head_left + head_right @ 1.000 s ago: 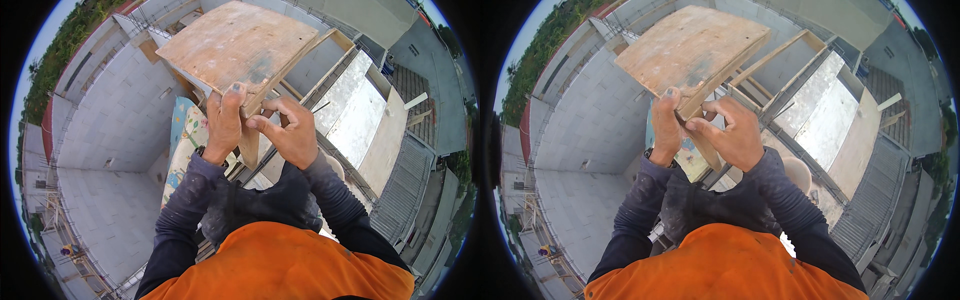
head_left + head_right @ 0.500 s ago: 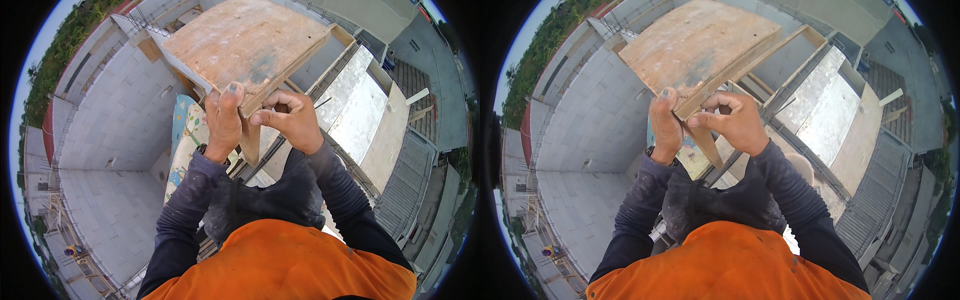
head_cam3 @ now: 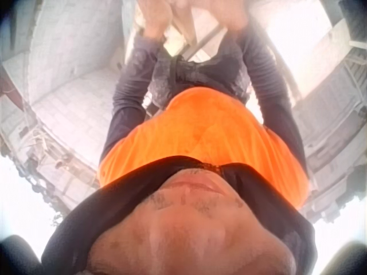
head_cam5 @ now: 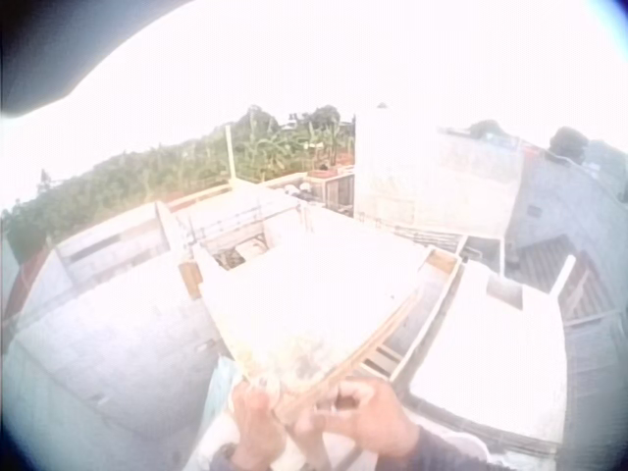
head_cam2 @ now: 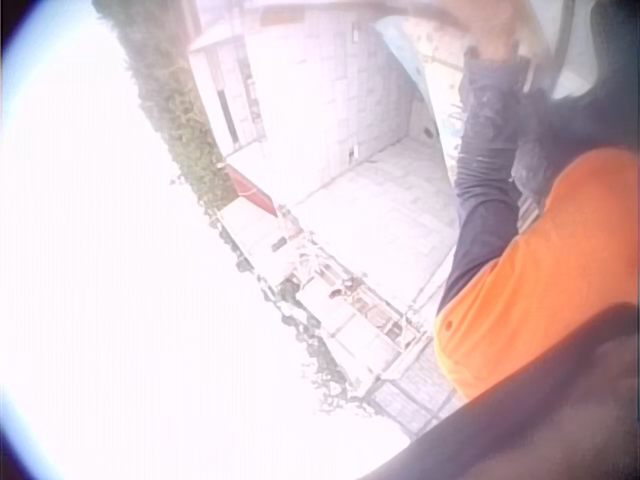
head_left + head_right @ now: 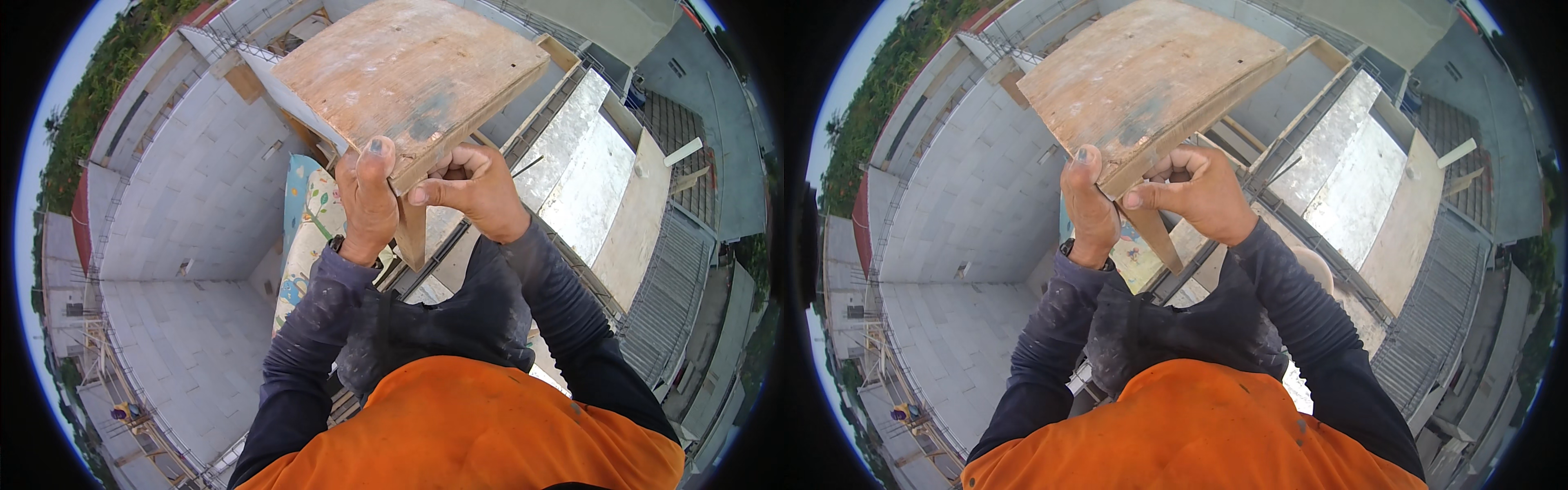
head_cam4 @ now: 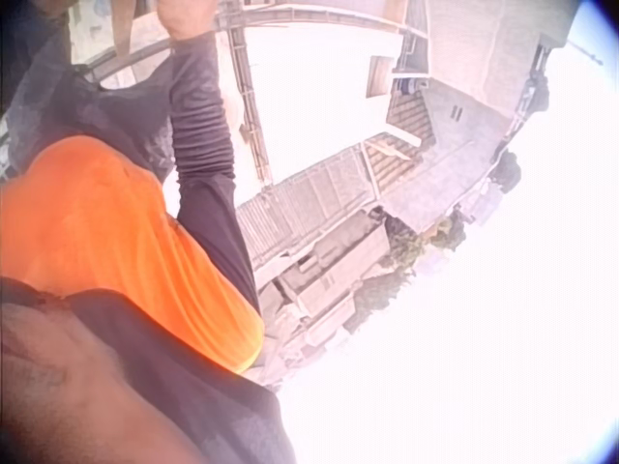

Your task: The person constructs a wooden form for concrete by marking a piece of wood with a pencil, assembling multiple wooden components, and securing them together using nails and a hammer.

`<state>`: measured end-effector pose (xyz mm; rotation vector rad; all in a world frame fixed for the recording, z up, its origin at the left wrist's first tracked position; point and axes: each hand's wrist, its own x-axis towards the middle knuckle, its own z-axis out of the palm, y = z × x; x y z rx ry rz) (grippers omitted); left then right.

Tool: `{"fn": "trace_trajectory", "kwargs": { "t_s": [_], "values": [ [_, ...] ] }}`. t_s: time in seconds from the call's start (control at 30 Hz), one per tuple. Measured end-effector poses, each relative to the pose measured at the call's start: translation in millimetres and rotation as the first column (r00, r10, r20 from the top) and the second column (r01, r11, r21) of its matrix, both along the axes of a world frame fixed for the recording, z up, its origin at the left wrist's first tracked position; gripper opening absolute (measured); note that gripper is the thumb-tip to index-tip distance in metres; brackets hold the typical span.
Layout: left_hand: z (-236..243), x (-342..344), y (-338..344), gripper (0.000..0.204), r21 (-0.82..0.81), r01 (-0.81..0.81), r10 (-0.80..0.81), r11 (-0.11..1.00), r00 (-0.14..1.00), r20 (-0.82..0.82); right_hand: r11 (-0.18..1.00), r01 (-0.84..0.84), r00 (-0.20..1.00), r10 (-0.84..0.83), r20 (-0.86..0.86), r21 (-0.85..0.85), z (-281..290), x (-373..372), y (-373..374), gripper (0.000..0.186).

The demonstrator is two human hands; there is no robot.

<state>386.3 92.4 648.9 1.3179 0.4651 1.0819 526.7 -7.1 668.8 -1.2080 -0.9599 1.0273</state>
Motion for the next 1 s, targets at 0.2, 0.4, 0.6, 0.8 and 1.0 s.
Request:
{"fn": "trace_trajectory", "kwargs": {
  "t_s": [0.2, 0.4, 0.6, 0.8, 1.0],
  "values": [
    [10.2, 2.9, -9.5, 0.047, -0.011, -0.053, 0.054, 0.999, 0.998, 0.035, 0.999, -0.043, 0.997, 0.041, -0.059, -0.024, 5.4, -0.2, -1.5, 0.038],
    [8.6, -1.3, -13.3, 0.048, -0.008, -0.019, 0.019, 1.0, 0.999, 0.037, 0.997, -0.072, 0.994, 0.069, -0.081, -0.028, 5.5, 1.1, -4.0, 0.041],
    [14.7, -5.6, -19.8, 0.047, 0.064, -0.079, 0.079, 0.995, 0.997, 0.011, 0.998, -0.058, 0.997, 0.057, -0.046, -0.03, 7.2, -0.8, -7.2, 0.04],
    [14.8, -4.6, -23.3, 0.042, 0.013, -0.049, 0.048, 0.999, 0.997, 0.067, 0.997, -0.033, 0.989, 0.042, 0.14, -0.064, 1.3, -2.3, -14.1, 0.033],
    [9.3, -7.8, -28.3, 0.037, 0.104, -0.047, 0.04, 0.993, 0.997, 0.069, 0.997, 0.015, 0.984, -0.002, 0.178, -0.072, 54.0, 20.1, -69.1, 0.029]
  ]
}}
